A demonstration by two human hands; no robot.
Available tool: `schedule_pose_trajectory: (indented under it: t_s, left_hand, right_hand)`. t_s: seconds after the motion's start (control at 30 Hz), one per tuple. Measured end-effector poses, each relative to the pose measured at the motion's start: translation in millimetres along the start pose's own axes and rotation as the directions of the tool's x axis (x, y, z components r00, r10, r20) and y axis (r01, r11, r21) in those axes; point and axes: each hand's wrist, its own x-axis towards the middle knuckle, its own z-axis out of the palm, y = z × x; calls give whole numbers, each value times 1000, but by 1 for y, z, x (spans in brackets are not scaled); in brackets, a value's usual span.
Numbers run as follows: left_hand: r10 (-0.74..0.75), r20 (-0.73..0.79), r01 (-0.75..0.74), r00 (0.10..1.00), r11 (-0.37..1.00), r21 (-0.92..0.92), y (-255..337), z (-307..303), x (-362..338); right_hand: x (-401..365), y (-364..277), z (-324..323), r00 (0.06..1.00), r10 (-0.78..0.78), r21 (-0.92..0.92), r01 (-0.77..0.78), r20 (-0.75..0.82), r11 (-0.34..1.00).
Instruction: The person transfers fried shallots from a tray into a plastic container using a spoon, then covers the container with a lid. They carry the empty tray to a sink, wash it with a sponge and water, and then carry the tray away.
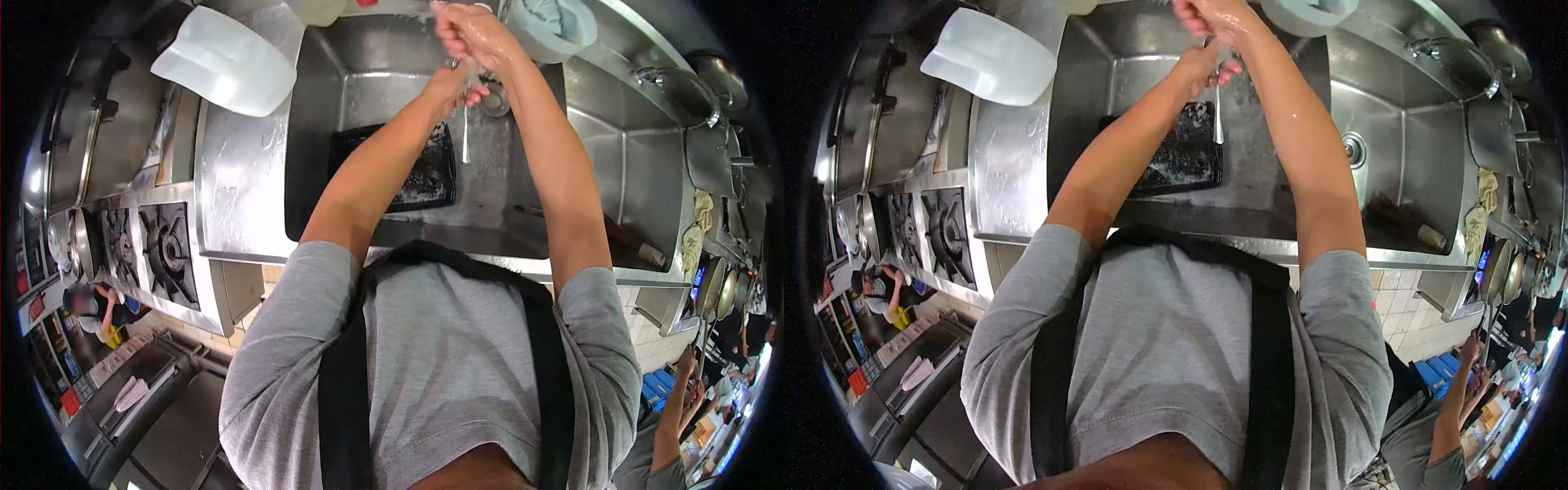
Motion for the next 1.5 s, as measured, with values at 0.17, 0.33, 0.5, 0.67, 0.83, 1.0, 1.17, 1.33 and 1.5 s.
schedule_pose_trajectory:
  t_s: [0.17, 0.33, 0.5, 0.67, 0.83, 1.0, 1.17, 1.33, 1.5]
  left_hand:
    - [40, -33, -45, 999, 985, -169, -33, -41, 6]
    - [-2, -15, 1, 1000, 996, -84, -31, -71, 1]
    - [-77, -13, 77, 997, 996, 38, -17, -43, 6]
    - [-9, -1, 9, 1000, 1000, 15, -14, -3, 37]
    - [42, -247, -31, 968, 998, 48, -34, 4, 52]
    - [2, -358, 0, 934, 1000, 5, -29, -4, 40]
    - [124, -385, -201, 914, 965, -167, -23, 7, 42]
    - [118, -224, -124, 968, 992, -12, -13, 3, 28]
    - [276, -224, -295, 935, 954, -56, -18, 3, 33]
  right_hand:
    - [7, 84, -24, 966, -251, 195, 259, -64, 946]
    - [9, 330, -82, 930, 177, -667, -355, -321, 655]
    - [-69, 411, -16, 911, 269, -802, -406, -314, 438]
    - [-36, 329, -51, 891, 333, -653, -454, -310, 606]
    - [8, 179, -79, 984, -48, -924, -144, -171, 353]
    - [-20, 69, -36, 994, 4, -932, -105, -110, 347]
    - [-34, 34, -27, 970, 241, -925, -112, -23, 363]
    - [-11, 1, -56, 994, -87, -780, 104, 64, 617]
    - [-45, -39, -23, 910, 52, -429, 142, 411, 892]
